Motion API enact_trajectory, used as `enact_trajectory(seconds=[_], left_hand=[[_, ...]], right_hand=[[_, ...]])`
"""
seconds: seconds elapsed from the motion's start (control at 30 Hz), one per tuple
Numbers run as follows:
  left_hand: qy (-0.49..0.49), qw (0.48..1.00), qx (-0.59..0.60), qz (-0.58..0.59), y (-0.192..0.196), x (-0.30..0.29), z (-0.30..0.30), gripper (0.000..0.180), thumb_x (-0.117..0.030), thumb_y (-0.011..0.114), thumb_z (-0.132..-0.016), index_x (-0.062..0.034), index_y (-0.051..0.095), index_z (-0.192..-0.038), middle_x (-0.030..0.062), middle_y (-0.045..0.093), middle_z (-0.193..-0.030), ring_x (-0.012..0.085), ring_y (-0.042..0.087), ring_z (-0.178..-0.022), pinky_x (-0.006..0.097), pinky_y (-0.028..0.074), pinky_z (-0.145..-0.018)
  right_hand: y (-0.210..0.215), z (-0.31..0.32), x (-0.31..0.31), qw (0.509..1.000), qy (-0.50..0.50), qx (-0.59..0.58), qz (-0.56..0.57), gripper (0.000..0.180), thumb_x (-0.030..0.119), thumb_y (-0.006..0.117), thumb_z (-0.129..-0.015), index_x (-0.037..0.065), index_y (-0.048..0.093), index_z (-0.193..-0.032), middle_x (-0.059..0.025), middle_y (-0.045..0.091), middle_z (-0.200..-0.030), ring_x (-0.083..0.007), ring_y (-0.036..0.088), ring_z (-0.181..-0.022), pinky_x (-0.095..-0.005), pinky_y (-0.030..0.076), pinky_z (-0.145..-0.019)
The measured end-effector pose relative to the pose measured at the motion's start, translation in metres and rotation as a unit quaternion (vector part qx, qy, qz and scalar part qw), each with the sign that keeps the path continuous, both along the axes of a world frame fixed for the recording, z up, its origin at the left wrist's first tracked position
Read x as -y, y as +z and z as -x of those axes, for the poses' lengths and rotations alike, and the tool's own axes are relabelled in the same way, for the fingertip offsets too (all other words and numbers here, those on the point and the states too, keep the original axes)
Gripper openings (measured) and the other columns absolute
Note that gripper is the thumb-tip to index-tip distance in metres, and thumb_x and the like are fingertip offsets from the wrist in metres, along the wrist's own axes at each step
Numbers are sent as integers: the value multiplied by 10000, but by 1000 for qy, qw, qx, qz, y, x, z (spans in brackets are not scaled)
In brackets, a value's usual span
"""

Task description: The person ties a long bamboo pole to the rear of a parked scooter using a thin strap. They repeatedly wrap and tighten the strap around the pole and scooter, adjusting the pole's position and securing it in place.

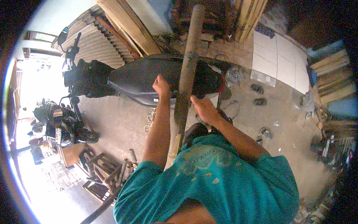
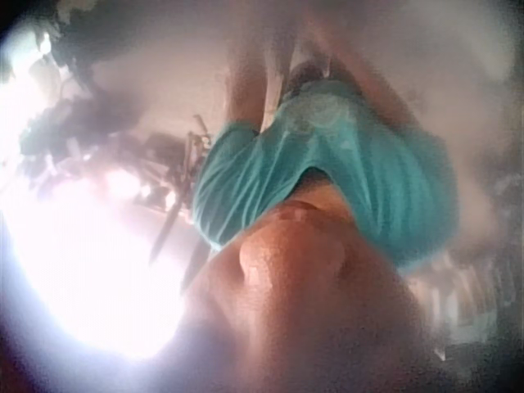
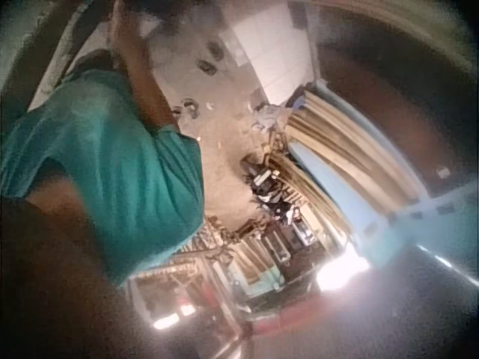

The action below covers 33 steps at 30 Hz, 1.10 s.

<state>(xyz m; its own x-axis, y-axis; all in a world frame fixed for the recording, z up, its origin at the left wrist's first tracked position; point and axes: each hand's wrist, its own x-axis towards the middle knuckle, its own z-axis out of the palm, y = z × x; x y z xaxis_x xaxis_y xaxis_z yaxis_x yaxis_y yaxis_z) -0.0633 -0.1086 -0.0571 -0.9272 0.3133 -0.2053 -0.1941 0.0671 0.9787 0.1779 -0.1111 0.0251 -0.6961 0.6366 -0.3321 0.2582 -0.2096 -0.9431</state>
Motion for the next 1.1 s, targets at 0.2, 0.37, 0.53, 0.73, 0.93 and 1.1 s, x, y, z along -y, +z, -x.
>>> enact_trajectory(seconds=[0.2,0.37,0.53,0.73,0.93,1.1], left_hand=[[71,960,-232,142,-26,-15,-3,453,-236,483,-957,79,485,-631,172,456,-517,201,353,-509,430,345,-507],[80,951,-270,132,-34,-18,-3,454,-242,485,-968,92,526,-662,244,526,-560,296,375,-473,470,364,-506],[81,953,-266,118,-23,-24,-11,435,-228,483,-968,88,526,-671,230,509,-547,270,374,-472,460,363,-507],[52,958,-254,124,-37,-18,0,426,-223,488,-967,75,515,-665,176,462,-520,202,360,-499,418,345,-497],[-75,986,-123,83,-13,38,0,501,-351,504,-1008,37,531,-691,14,460,-567,105,387,-597,334,365,-517],[-243,909,-332,63,67,80,-91,234,-177,635,-927,56,632,-954,177,651,-901,268,638,-773,360,492,-681]], right_hand=[[-2,-26,29,985,-38,6,-170,573,356,515,-985,-23,467,-558,-206,443,-496,-301,401,-417,-471,320,-484],[0,-37,37,983,-42,-15,-177,586,355,520,-984,-24,447,-543,-186,397,-479,-254,364,-399,-451,295,-453],[12,-37,30,983,-24,-7,-184,581,337,540,-978,-25,435,-535,-143,330,-458,-190,324,-395,-441,278,-428],[38,-34,25,977,52,-14,-206,564,339,572,-954,-25,461,-539,-197,387,-469,-289,359,-383,-450,319,-441],[53,-7,-24,948,200,-40,-245,429,297,620,-911,-21,504,-646,-218,467,-578,-345,480,-500,-450,382,-522],[45,55,-81,880,224,-174,-380,316,232,599,-920,-16,557,-729,-196,535,-843,-356,574,-715,-423,466,-688]])
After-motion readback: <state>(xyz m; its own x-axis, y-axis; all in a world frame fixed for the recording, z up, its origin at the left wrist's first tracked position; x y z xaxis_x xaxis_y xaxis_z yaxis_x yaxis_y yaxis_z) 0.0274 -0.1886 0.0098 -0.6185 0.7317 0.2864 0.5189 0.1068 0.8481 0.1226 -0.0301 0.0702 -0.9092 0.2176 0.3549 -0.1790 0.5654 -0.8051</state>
